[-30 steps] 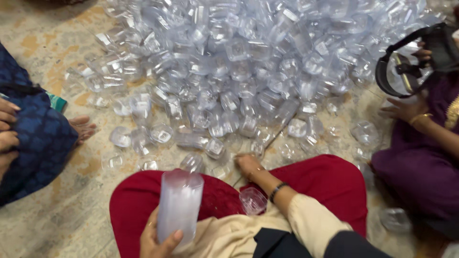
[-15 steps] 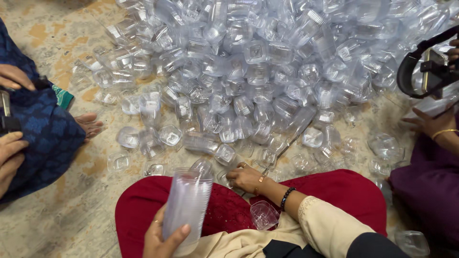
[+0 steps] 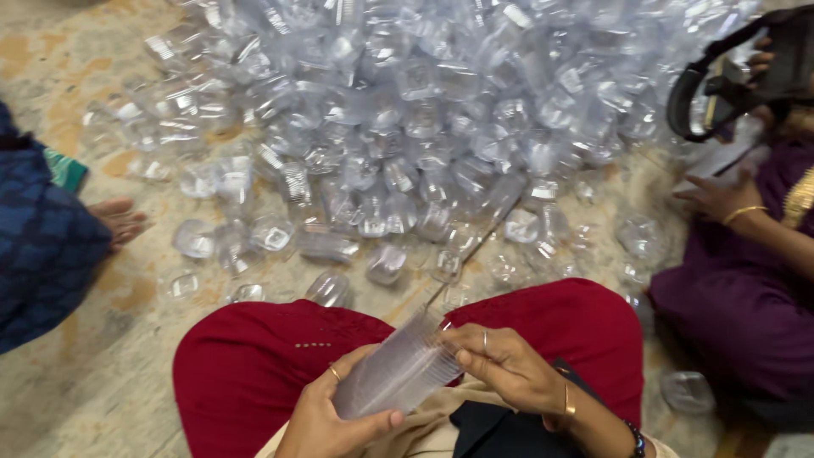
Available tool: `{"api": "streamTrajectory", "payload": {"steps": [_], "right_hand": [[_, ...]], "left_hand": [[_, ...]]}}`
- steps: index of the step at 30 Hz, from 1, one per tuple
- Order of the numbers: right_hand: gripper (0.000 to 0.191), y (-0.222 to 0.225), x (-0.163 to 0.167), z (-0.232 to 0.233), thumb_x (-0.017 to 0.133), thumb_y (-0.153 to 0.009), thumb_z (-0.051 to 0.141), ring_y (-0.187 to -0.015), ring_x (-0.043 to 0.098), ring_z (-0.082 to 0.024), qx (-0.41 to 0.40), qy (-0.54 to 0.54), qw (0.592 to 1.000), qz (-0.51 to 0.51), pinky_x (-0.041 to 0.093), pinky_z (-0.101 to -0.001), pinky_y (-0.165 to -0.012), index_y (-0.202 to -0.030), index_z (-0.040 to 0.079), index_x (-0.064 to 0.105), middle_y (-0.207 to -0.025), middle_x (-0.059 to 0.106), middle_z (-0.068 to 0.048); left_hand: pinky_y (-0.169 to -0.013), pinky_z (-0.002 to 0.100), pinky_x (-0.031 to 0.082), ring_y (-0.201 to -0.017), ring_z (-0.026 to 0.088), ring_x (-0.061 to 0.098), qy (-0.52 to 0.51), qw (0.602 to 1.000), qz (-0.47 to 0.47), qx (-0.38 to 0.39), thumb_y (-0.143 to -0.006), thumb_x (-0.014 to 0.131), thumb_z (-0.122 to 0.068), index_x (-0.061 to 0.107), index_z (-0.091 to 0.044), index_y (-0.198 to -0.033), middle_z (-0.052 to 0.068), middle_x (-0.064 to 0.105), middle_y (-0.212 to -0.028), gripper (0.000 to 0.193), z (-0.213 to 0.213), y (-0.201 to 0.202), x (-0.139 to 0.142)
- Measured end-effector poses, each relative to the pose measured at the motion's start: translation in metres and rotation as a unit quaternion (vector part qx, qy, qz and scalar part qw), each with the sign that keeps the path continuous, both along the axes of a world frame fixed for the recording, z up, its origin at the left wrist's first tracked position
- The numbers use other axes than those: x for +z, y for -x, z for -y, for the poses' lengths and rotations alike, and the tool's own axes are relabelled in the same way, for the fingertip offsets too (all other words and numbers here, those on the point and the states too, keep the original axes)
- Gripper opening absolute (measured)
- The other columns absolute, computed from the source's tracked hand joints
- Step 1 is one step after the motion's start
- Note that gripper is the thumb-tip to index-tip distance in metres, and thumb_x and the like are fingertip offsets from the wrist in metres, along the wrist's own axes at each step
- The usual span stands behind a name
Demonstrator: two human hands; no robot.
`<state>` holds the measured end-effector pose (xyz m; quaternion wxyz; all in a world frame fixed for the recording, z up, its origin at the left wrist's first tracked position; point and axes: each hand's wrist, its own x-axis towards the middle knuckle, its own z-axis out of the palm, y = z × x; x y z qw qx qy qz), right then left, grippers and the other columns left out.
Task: The person sits on the floor and nests small clear plastic cups one at a time into a long stack, pressing each cup down to seat it, then sets completed stacks aside and picks up more loose cups from the pile on the floor.
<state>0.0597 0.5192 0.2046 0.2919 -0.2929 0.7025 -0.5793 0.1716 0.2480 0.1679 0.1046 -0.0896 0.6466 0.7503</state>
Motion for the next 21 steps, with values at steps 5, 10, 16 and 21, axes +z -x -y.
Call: {"api": "streamTrajectory", "payload": {"steps": [5, 10, 16, 21], "right_hand": [[0.048, -0.032, 0.000, -0.006, 0.061, -0.100, 0.016, -0.103, 0.068, -0.019, -0.008, -0.008, 1.000, -0.012, 0.054, -0.0309, -0.091, -0.145, 0.001, 0.055, -0.112, 0.073, -0.014], [0.032, -0.060, -0.039, 0.001, 0.072, -0.098, -0.001, -0.106, 0.068, -0.022, -0.100, 0.162, 0.980, 0.061, 0.056, -0.0359, -0.095, -0.129, -0.004, 0.066, -0.114, 0.072, -0.017], [0.018, -0.064, -0.041, -0.008, 0.071, -0.097, 0.004, -0.134, 0.057, -0.025, -0.052, 0.165, 0.977, -0.128, 0.047, -0.0371, -0.111, -0.113, -0.001, 0.062, -0.147, 0.055, -0.015], [0.024, -0.077, -0.037, -0.013, 0.068, -0.098, 0.008, -0.110, 0.061, -0.013, -0.167, 0.107, 0.973, 0.119, 0.051, -0.0292, -0.095, -0.118, -0.003, 0.063, -0.120, 0.064, -0.009]], "left_hand": [[-0.105, 0.036, 0.052, -0.119, 0.022, 0.073, 0.059, 0.998, 0.028, -0.026, -0.060, 0.095, -0.024, 0.062, -0.002, -0.136, 0.015, 0.074, -0.124, 0.086, -0.010, -0.010, 0.009], [-0.099, 0.042, 0.057, -0.119, 0.028, 0.070, -0.031, 0.992, 0.021, 0.122, -0.063, 0.090, -0.028, 0.054, -0.002, -0.141, 0.017, 0.070, -0.127, 0.090, -0.009, -0.024, -0.003], [-0.099, 0.047, 0.057, -0.117, 0.029, 0.067, -0.164, 0.970, 0.061, 0.168, -0.064, 0.088, -0.018, 0.050, -0.003, -0.136, 0.020, 0.066, -0.123, 0.083, -0.018, -0.035, -0.003], [-0.099, 0.043, 0.056, -0.115, 0.027, 0.067, -0.096, 0.979, -0.041, 0.174, -0.061, 0.091, -0.005, 0.049, -0.005, -0.136, 0.018, 0.066, -0.122, 0.086, -0.028, -0.044, 0.015]]}}
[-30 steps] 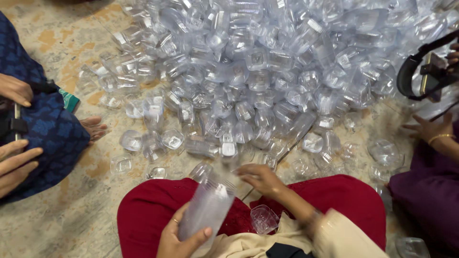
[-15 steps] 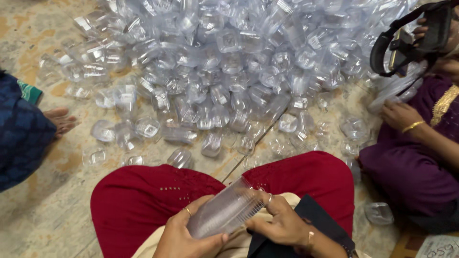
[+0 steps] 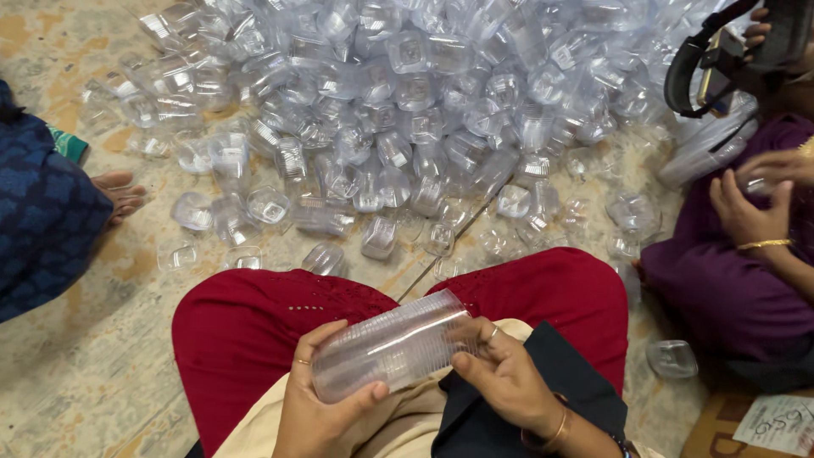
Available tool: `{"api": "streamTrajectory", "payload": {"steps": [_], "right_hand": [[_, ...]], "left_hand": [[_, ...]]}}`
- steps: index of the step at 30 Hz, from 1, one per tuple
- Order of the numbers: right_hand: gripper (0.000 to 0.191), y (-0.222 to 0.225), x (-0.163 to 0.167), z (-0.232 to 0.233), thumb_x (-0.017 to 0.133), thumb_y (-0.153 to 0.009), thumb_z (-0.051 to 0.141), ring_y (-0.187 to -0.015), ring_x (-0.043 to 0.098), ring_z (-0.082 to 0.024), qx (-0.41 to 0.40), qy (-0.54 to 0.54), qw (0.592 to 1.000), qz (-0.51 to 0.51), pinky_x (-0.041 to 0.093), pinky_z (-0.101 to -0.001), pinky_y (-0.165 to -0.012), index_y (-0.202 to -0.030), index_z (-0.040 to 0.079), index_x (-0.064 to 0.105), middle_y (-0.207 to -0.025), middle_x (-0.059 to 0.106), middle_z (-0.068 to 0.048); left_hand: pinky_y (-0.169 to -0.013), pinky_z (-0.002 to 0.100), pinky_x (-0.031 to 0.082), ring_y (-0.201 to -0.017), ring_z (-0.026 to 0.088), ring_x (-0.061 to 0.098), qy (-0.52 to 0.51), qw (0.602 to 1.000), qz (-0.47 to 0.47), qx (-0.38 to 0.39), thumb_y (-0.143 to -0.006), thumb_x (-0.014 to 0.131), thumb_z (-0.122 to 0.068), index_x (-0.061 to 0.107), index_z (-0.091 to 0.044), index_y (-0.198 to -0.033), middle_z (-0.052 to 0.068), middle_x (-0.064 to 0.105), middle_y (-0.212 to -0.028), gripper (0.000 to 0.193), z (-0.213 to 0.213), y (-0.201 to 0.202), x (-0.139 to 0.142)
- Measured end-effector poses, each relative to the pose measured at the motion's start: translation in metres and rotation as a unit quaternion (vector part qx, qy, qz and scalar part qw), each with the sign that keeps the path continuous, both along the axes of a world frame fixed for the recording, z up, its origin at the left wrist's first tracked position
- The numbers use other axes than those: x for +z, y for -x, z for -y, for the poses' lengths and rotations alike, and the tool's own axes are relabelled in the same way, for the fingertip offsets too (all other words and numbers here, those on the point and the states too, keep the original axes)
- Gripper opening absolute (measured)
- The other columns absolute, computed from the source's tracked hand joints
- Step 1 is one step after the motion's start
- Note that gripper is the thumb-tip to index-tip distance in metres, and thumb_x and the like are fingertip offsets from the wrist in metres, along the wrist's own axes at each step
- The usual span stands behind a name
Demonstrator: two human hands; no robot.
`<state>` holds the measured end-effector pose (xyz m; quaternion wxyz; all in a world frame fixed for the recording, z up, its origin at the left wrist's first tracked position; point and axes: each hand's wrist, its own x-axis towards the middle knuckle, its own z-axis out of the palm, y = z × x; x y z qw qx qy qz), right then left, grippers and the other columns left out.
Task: The person sits on the floor and nests small clear plastic cups one at a time into a long stack, pressing each cup down to seat it, then sets completed stacks aside and picks up more loose cups from the pile on the floor.
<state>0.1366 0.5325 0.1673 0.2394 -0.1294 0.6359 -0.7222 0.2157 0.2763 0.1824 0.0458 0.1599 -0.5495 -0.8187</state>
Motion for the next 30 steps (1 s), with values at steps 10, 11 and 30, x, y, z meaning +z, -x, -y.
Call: {"api": "streamTrajectory", "payload": {"steps": [10, 11, 30], "right_hand": [[0.020, -0.006, -0.008, -0.012, 0.071, -0.098, 0.012, -0.082, 0.066, -0.007, 0.010, -0.052, 0.985, -0.163, 0.056, -0.0236, -0.073, -0.113, -0.002, 0.070, -0.090, 0.073, -0.003], [0.020, -0.006, -0.006, -0.011, 0.069, -0.100, 0.014, -0.084, 0.064, -0.008, 0.010, -0.061, 0.985, -0.161, 0.055, -0.0241, -0.075, -0.112, -0.002, 0.070, -0.093, 0.072, -0.004], [0.015, 0.000, 0.007, -0.010, 0.070, -0.100, 0.007, -0.112, 0.070, -0.017, 0.078, -0.052, 0.977, -0.190, 0.057, -0.0303, -0.095, -0.111, -0.003, 0.067, -0.134, 0.067, -0.014]], "left_hand": [[-0.094, 0.039, 0.060, -0.112, 0.023, 0.068, 0.070, 0.996, -0.026, -0.047, -0.061, 0.093, -0.003, 0.044, -0.009, -0.139, 0.014, 0.065, -0.120, 0.092, -0.003, -0.006, 0.014], [-0.093, 0.039, 0.060, -0.112, 0.023, 0.068, 0.080, 0.996, -0.008, -0.044, -0.061, 0.092, -0.003, 0.045, -0.008, -0.138, 0.014, 0.065, -0.120, 0.091, -0.002, -0.007, 0.016], [-0.098, 0.048, 0.055, -0.125, 0.032, 0.064, -0.151, 0.983, -0.004, -0.106, -0.081, 0.086, -0.019, 0.030, -0.019, -0.155, 0.015, 0.056, -0.133, 0.092, 0.006, -0.012, -0.004]]}}
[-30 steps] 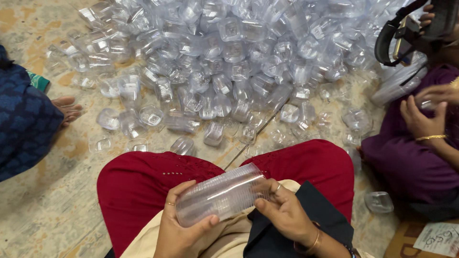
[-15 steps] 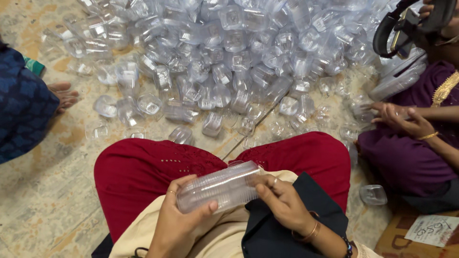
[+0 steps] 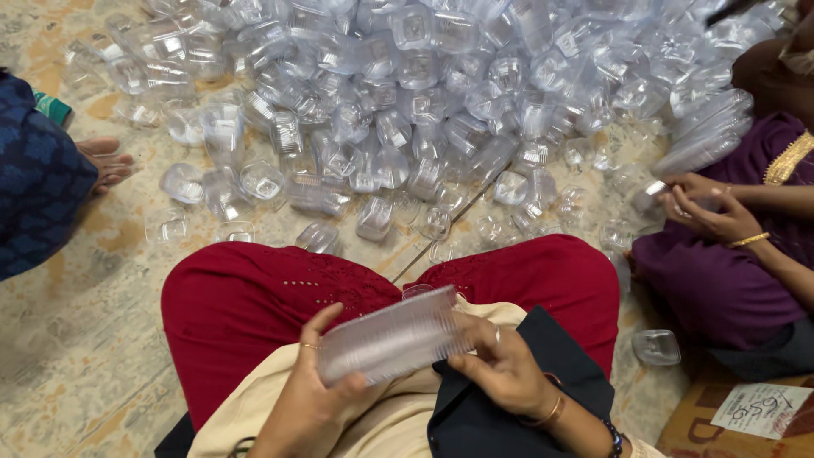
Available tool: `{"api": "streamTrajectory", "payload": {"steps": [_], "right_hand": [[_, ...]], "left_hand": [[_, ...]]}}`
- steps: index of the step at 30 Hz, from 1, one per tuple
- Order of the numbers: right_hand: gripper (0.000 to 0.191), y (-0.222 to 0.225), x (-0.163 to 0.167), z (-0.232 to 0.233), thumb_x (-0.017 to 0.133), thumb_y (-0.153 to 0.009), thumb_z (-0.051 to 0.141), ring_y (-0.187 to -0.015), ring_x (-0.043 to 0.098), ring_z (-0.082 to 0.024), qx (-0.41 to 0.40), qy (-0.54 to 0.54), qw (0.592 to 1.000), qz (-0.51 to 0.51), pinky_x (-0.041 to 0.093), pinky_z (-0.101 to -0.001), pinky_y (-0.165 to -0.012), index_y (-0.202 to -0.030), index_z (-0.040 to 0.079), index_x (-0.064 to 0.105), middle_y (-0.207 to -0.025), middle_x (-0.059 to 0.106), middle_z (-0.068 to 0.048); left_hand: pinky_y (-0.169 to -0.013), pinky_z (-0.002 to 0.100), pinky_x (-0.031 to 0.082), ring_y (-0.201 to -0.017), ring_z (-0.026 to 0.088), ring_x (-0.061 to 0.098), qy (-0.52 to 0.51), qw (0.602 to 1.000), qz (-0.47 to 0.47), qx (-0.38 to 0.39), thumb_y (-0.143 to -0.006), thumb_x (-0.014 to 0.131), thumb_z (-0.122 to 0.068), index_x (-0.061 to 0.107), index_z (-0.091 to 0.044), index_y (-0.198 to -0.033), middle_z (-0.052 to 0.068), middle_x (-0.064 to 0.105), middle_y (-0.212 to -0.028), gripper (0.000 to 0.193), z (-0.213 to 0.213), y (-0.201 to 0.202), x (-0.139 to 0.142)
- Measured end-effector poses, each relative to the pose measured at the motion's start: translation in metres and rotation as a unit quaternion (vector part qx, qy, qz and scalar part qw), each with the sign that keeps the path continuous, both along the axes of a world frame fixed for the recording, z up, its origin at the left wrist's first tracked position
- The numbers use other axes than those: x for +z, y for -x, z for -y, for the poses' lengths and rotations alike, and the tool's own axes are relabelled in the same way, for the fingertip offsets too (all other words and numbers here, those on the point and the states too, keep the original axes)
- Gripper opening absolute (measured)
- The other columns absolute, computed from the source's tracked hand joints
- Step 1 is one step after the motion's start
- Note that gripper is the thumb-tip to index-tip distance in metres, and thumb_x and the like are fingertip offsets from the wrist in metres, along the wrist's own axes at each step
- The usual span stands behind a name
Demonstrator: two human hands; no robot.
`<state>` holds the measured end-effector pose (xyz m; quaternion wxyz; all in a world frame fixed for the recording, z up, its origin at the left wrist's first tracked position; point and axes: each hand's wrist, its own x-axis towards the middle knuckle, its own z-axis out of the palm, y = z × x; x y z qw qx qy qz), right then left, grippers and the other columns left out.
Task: The person sits on the floor and nests small clear plastic cups one at a time into a long stack, pressing each cup down to seat it, then sets completed stacks aside and picks up more loose cups from the pile on the floor.
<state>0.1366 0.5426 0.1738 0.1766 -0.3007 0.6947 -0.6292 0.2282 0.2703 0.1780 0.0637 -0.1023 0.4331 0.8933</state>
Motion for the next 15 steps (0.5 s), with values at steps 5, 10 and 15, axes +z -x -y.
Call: {"api": "streamTrajectory", "payload": {"steps": [5, 10, 15], "right_hand": [[0.014, -0.002, -0.006, -0.002, 0.071, -0.097, 0.003, -0.127, 0.063, -0.020, 0.013, 0.045, 0.999, -0.012, 0.051, -0.0336, -0.104, -0.109, -0.002, 0.066, -0.146, 0.060, -0.016], [0.025, -0.006, -0.025, -0.013, 0.064, -0.098, 0.012, -0.113, 0.064, -0.015, -0.083, -0.017, 0.985, 0.148, 0.050, -0.0307, -0.099, -0.119, -0.002, 0.069, -0.130, 0.067, -0.014], [0.027, -0.004, -0.054, -0.030, 0.066, -0.105, 0.016, -0.101, 0.064, -0.017, -0.066, -0.080, 0.979, 0.176, 0.053, -0.0322, -0.094, -0.118, -0.006, 0.074, -0.112, 0.073, -0.018]], "left_hand": [[-0.097, 0.039, 0.056, -0.116, 0.025, 0.064, 0.083, 0.984, 0.156, 0.012, -0.065, 0.089, -0.016, 0.046, -0.013, -0.139, 0.012, 0.062, -0.126, 0.085, -0.002, 0.001, 0.008], [-0.099, 0.035, 0.054, -0.116, 0.022, 0.066, 0.219, 0.968, 0.120, 0.002, -0.063, 0.090, -0.015, 0.046, -0.015, -0.141, 0.011, 0.063, -0.126, 0.090, -0.005, 0.003, 0.013], [-0.105, 0.037, 0.050, -0.121, 0.023, 0.061, 0.271, 0.956, 0.098, -0.050, -0.063, 0.093, -0.017, 0.046, -0.015, -0.140, 0.012, 0.061, -0.127, 0.090, 0.005, 0.000, 0.008]]}}
